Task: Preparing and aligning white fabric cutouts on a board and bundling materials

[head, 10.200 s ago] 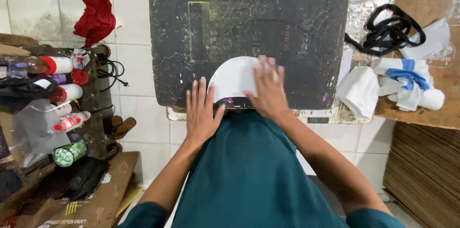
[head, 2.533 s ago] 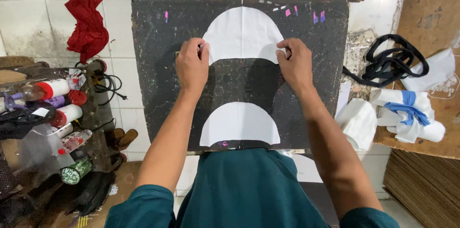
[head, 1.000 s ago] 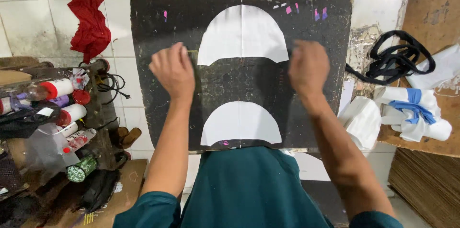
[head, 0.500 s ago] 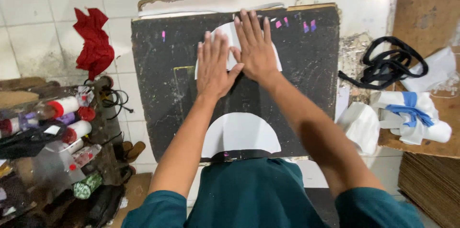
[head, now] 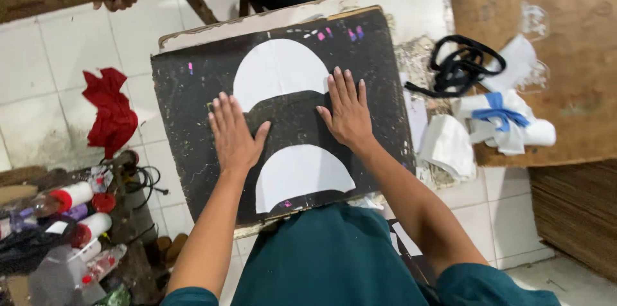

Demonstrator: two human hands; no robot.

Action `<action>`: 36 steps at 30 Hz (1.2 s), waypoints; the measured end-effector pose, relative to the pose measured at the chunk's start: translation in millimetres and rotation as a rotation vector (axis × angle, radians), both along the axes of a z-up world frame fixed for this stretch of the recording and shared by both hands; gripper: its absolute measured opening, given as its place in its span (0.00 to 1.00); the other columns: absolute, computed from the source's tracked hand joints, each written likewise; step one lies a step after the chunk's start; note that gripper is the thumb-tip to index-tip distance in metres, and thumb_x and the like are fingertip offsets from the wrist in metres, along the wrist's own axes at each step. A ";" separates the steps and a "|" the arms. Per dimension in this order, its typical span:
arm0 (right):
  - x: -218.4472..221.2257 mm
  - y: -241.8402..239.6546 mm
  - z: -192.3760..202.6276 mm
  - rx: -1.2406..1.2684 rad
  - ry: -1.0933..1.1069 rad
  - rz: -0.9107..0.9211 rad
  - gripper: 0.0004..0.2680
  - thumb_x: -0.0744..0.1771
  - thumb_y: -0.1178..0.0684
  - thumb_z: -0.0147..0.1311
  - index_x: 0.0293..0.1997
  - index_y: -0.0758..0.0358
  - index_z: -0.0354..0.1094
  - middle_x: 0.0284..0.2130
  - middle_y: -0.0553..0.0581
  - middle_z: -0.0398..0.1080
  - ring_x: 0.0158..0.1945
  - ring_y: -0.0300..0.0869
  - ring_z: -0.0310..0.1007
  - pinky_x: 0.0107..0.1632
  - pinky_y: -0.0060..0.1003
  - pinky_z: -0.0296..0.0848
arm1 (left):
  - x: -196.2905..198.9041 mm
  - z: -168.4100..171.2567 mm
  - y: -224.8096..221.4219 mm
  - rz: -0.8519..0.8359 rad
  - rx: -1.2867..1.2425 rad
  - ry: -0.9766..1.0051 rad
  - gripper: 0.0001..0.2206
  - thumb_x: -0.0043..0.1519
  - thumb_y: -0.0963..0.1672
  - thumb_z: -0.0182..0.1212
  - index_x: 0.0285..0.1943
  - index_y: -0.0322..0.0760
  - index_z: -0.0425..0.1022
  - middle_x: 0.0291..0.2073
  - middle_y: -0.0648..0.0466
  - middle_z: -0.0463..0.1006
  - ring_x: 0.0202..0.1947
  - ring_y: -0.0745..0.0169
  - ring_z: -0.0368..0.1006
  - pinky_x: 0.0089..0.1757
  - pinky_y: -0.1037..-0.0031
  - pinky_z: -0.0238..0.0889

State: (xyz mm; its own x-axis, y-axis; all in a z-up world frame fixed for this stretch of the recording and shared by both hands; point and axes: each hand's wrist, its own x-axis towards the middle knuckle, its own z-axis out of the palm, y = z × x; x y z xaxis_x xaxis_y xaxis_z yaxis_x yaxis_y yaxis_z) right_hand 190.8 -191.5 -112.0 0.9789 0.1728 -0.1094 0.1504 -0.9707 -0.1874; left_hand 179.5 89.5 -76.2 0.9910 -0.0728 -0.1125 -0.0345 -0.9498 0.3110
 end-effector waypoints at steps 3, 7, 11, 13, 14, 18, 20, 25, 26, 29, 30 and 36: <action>-20.6 -4.6 2.1 0.010 0.078 -0.065 0.29 0.73 0.32 0.33 0.82 0.57 0.32 0.80 0.59 0.31 0.81 0.54 0.25 0.77 0.60 0.24 | -25.1 -11.4 8.6 0.066 0.029 -0.009 0.43 0.68 0.60 0.48 0.81 0.25 0.46 0.79 0.32 0.42 0.79 0.33 0.36 0.71 0.45 0.23; -75.5 -37.1 -6.1 0.078 0.088 -0.098 0.29 0.72 0.33 0.39 0.81 0.57 0.37 0.80 0.59 0.32 0.81 0.55 0.27 0.76 0.63 0.27 | -81.1 -9.5 17.1 0.132 -0.126 0.022 0.42 0.68 0.60 0.48 0.81 0.26 0.44 0.79 0.33 0.38 0.78 0.30 0.31 0.70 0.40 0.24; -152.8 -93.8 -11.2 0.117 -0.045 -0.172 0.29 0.69 0.34 0.50 0.78 0.56 0.50 0.78 0.61 0.41 0.77 0.63 0.39 0.70 0.68 0.45 | -166.9 -26.0 19.6 0.122 -0.218 -0.131 0.35 0.67 0.55 0.54 0.79 0.32 0.57 0.78 0.35 0.46 0.77 0.25 0.36 0.68 0.36 0.29; -189.4 -123.0 -12.6 0.128 -0.092 -0.198 0.29 0.67 0.38 0.57 0.77 0.56 0.54 0.76 0.65 0.47 0.74 0.68 0.48 0.65 0.73 0.55 | -206.4 -28.3 15.2 0.126 -0.204 -0.182 0.33 0.66 0.53 0.57 0.78 0.36 0.61 0.79 0.38 0.48 0.77 0.26 0.37 0.67 0.36 0.30; -204.8 -139.6 -18.9 0.153 -0.145 -0.193 0.30 0.66 0.37 0.60 0.76 0.58 0.56 0.73 0.66 0.54 0.72 0.69 0.52 0.65 0.69 0.57 | -220.5 -20.3 8.8 0.135 -0.211 -0.113 0.29 0.65 0.54 0.56 0.73 0.38 0.65 0.78 0.40 0.51 0.78 0.30 0.38 0.69 0.38 0.30; -230.9 -170.3 -32.3 0.289 -0.094 -0.285 0.31 0.64 0.34 0.61 0.75 0.57 0.59 0.67 0.62 0.65 0.70 0.66 0.58 0.67 0.61 0.61 | -257.2 -35.0 -11.4 -0.022 -0.214 -0.280 0.24 0.61 0.50 0.65 0.67 0.40 0.73 0.77 0.44 0.57 0.76 0.32 0.46 0.67 0.40 0.42; -216.0 -163.5 -31.0 0.359 -0.074 -0.247 0.30 0.65 0.37 0.60 0.74 0.62 0.58 0.66 0.67 0.64 0.70 0.68 0.58 0.69 0.61 0.59 | -255.0 -37.9 -28.5 -0.005 -0.255 -0.265 0.23 0.63 0.49 0.64 0.66 0.40 0.73 0.76 0.42 0.58 0.75 0.32 0.47 0.67 0.40 0.42; -203.1 -181.7 -33.0 0.402 -0.029 -0.164 0.28 0.66 0.43 0.62 0.71 0.73 0.59 0.62 0.77 0.66 0.66 0.70 0.62 0.72 0.58 0.55 | -236.7 -3.3 -93.6 0.083 -0.334 -0.291 0.18 0.64 0.46 0.63 0.62 0.37 0.76 0.70 0.46 0.67 0.71 0.39 0.59 0.66 0.49 0.55; -202.5 -187.7 -21.5 0.446 0.005 -0.122 0.28 0.65 0.43 0.62 0.70 0.69 0.61 0.62 0.74 0.67 0.67 0.67 0.63 0.73 0.56 0.55 | -229.7 4.4 -106.8 0.043 -0.384 -0.305 0.16 0.65 0.45 0.63 0.60 0.37 0.77 0.59 0.50 0.70 0.59 0.46 0.66 0.57 0.54 0.61; -216.3 -232.0 -29.2 0.550 0.054 -0.171 0.21 0.66 0.48 0.61 0.67 0.62 0.67 0.59 0.66 0.70 0.66 0.59 0.66 0.72 0.51 0.57 | -236.4 10.6 -149.6 -0.053 -0.505 -0.250 0.12 0.65 0.45 0.64 0.55 0.38 0.80 0.41 0.54 0.77 0.42 0.52 0.76 0.43 0.62 0.71; -216.6 -249.8 -36.6 0.620 0.053 -0.251 0.17 0.67 0.53 0.58 0.64 0.59 0.71 0.57 0.61 0.73 0.65 0.55 0.68 0.71 0.48 0.59 | -237.8 12.2 -162.9 -0.110 -0.565 -0.204 0.09 0.65 0.45 0.65 0.51 0.38 0.83 0.33 0.54 0.81 0.36 0.51 0.80 0.39 0.64 0.74; -208.5 -345.7 -59.5 0.331 -0.066 -0.294 0.05 0.67 0.52 0.61 0.45 0.50 0.78 0.33 0.49 0.74 0.39 0.43 0.76 0.42 0.38 0.76 | -269.1 32.8 -220.8 0.144 -0.664 -0.016 0.09 0.66 0.44 0.62 0.52 0.41 0.85 0.32 0.53 0.85 0.32 0.55 0.80 0.34 0.67 0.74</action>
State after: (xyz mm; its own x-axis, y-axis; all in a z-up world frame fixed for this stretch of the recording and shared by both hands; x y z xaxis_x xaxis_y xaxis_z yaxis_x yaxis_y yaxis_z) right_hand -17.8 -537.1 -171.6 0.9947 -0.0984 -0.0307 -0.1007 -0.8635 -0.4941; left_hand -89.6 -131.3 -43.4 0.9971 0.0116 -0.0752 0.0691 -0.5528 0.8305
